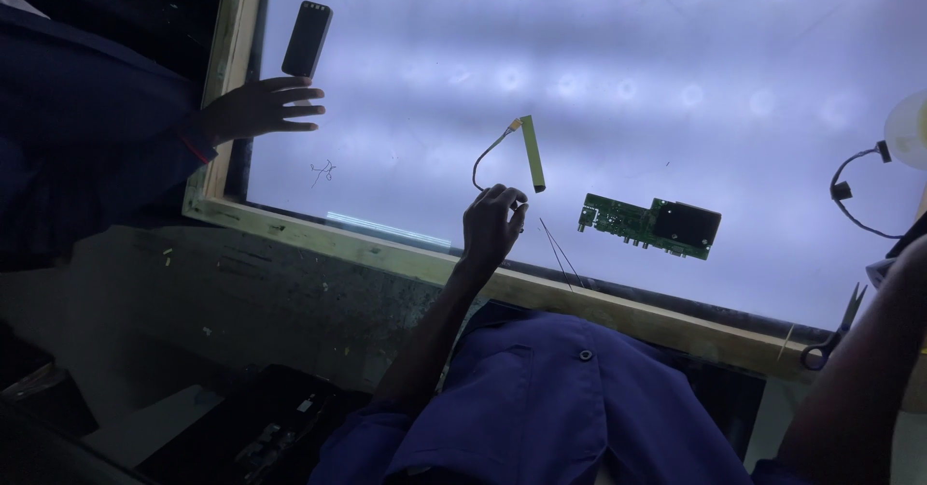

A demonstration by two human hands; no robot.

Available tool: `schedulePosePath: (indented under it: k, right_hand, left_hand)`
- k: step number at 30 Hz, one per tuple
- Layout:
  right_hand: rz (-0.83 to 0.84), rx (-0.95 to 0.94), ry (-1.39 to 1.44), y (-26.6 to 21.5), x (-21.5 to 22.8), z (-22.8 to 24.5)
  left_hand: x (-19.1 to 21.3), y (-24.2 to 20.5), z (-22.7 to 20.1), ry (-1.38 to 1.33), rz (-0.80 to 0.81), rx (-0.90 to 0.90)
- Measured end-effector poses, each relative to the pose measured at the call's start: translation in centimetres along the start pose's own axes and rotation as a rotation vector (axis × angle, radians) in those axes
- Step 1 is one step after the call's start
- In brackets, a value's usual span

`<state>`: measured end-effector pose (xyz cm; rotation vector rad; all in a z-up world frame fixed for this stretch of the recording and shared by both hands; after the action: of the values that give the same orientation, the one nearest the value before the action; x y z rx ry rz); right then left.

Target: A person applies adhesive tape to an electronic strip and organizes wires on a light table in a workshop.

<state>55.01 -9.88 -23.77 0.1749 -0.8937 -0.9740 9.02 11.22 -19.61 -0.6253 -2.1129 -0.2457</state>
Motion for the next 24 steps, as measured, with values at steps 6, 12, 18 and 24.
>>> schedulePosePath:
  k: [6, 12, 18, 24]
  right_hand:
    - [0.1, -0.02, 0.285, -5.9, -2.3, 23.8]
    - [0.275, -0.189, 0.409, -11.4, -4.3, 27.0]
    - [0.391, -0.189, 0.303, -13.1, -5.9, 26.9]
    - [0.598, -0.448, 0.562, -14.6, -9.1, 26.1]
  left_hand:
    - [-3.4, 3.2, 0.5, 0.242, -0.033, -0.162]
    - [-6.3, 3.6, 3.1, 0.267, -0.215, -0.3]
    - [-4.8, 2.5, 1.6, 0.081, -0.257, -0.261]
    - [-0.1, -0.9, -2.8, -0.303, -0.352, -0.247]
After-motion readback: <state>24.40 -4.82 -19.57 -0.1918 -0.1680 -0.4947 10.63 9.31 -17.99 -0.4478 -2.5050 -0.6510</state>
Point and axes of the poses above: each hand's wrist, its own y-axis towards the middle knuckle, its own x-axis out of the back of the hand, z = x × y, the point moved 2 cm from there along y, towards the middle knuckle, and after that the axes turned 1 degree about x, right-handed, at the moved point
